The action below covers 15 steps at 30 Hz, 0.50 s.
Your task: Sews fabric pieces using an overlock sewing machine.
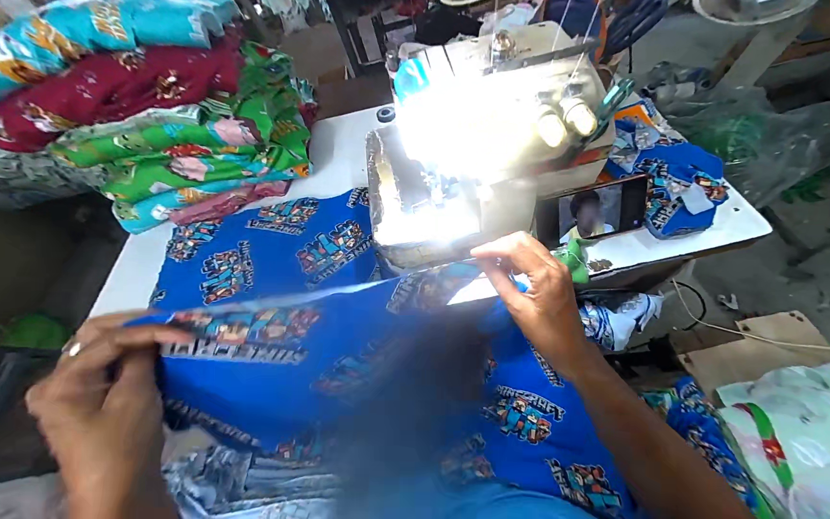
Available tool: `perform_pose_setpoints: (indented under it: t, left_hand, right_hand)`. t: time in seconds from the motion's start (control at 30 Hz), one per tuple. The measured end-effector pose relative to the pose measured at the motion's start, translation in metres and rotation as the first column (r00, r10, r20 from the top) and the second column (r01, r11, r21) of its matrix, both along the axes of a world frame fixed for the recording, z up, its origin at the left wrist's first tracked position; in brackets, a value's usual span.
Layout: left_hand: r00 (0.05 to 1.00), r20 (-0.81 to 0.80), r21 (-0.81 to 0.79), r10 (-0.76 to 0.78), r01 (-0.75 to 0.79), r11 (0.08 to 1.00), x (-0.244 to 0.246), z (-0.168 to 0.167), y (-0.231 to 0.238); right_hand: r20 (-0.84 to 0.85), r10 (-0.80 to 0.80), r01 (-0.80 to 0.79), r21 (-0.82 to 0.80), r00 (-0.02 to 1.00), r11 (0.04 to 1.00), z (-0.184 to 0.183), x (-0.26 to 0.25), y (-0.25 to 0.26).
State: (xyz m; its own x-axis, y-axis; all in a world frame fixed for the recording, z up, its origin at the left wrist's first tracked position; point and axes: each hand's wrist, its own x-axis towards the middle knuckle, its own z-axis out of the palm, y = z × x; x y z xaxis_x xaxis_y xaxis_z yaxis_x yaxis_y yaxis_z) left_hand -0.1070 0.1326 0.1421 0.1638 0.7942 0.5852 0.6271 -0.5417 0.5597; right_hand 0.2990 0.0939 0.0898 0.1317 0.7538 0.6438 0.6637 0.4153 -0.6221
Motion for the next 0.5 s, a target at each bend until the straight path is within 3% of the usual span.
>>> perform_pose_setpoints:
  t: [0.17,0.23,0.3,0.4,0.5]
  left_hand:
    - [0.958,-0.250,0.045,0.139,-0.132,0.990,0.068,0.024,0.079]
    - [0.926,-0.364,-0.025,0.100,-0.117,0.993,0.114,0.027,0.079]
    - [0.903,-0.430,0.022,-0.010,0.021,1.000,0.165,0.007,0.058]
    - [0.869,-0.454,0.114,-0.196,0.274,0.955,0.218,-0.038,0.037]
    - [0.848,-0.508,0.118,-0.153,0.244,0.963,0.221,-0.054,0.040]
  right_hand:
    - [0.047,-0.071,0.072,-0.005,0.996,0.997,0.003,0.001,0.037]
    - [0.045,-0.076,0.075,0.010,0.996,0.997,0.001,0.000,0.053]
    - [0.022,-0.088,0.087,0.017,0.996,0.996,-0.001,-0.001,0.063]
    - [-0.139,-0.079,0.073,-0.044,0.987,0.996,-0.016,-0.006,0.063]
    - [-0.430,-0.006,-0.070,-0.161,0.903,0.984,-0.039,-0.018,0.040]
